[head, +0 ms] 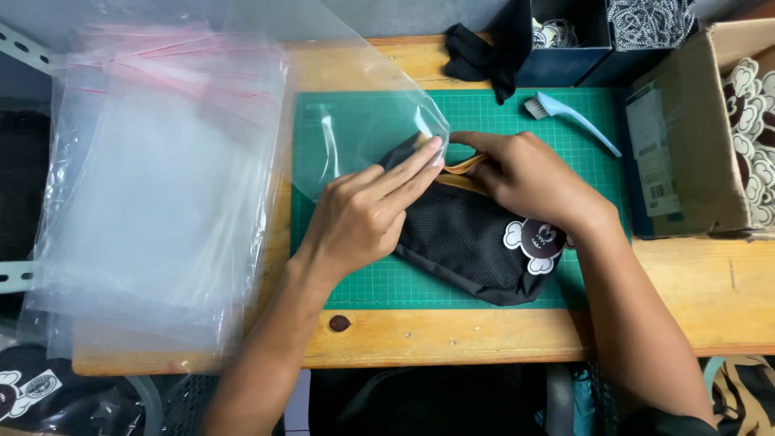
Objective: The person attaches a small fabric strap to a black pouch, then affixes a cartoon bear sticker to the pouch's front. They place the pouch into a clear plastic bag, add a small white tag, and seal the bag.
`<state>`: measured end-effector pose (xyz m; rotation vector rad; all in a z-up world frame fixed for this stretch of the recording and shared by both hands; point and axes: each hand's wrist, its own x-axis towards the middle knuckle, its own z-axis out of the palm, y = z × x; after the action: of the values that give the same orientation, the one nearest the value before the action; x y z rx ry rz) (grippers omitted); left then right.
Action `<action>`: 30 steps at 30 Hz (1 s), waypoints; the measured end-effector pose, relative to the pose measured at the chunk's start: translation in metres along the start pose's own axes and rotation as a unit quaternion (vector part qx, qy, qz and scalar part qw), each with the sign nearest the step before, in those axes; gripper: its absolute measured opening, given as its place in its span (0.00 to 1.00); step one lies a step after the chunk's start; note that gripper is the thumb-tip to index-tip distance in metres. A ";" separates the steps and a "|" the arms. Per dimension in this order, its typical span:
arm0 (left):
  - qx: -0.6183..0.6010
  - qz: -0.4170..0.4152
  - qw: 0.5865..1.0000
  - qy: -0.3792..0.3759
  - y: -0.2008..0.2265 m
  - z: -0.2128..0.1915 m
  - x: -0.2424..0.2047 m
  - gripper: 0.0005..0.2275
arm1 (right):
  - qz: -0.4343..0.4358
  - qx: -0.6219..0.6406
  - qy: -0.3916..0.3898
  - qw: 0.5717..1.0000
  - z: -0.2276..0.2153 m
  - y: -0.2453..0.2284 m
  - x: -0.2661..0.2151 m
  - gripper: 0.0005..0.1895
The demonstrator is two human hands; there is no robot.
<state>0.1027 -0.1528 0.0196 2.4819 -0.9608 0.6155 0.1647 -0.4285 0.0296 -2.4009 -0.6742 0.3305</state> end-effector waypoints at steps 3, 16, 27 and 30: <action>0.003 0.003 1.000 0.004 0.000 0.001 0.000 0.29 | -0.005 0.052 -0.014 0.999 -0.003 -0.007 0.001 0.38; -0.024 -0.121 0.992 -0.029 -0.011 0.010 -0.006 0.34 | -0.016 0.035 -0.059 0.997 -0.002 -0.021 0.004 0.34; -0.030 -0.066 0.997 -0.012 -0.004 0.010 -0.005 0.35 | -0.001 0.030 -0.051 0.998 0.016 -0.018 0.005 0.27; 0.007 -0.042 0.999 -0.019 -0.002 0.013 -0.006 0.36 | 0.007 0.071 0.015 0.997 0.034 0.020 0.015 0.15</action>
<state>0.1036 -0.1546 0.0055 2.5407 -0.8647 0.5511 0.1722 -0.4173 -0.0105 -2.2731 -0.5999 0.3365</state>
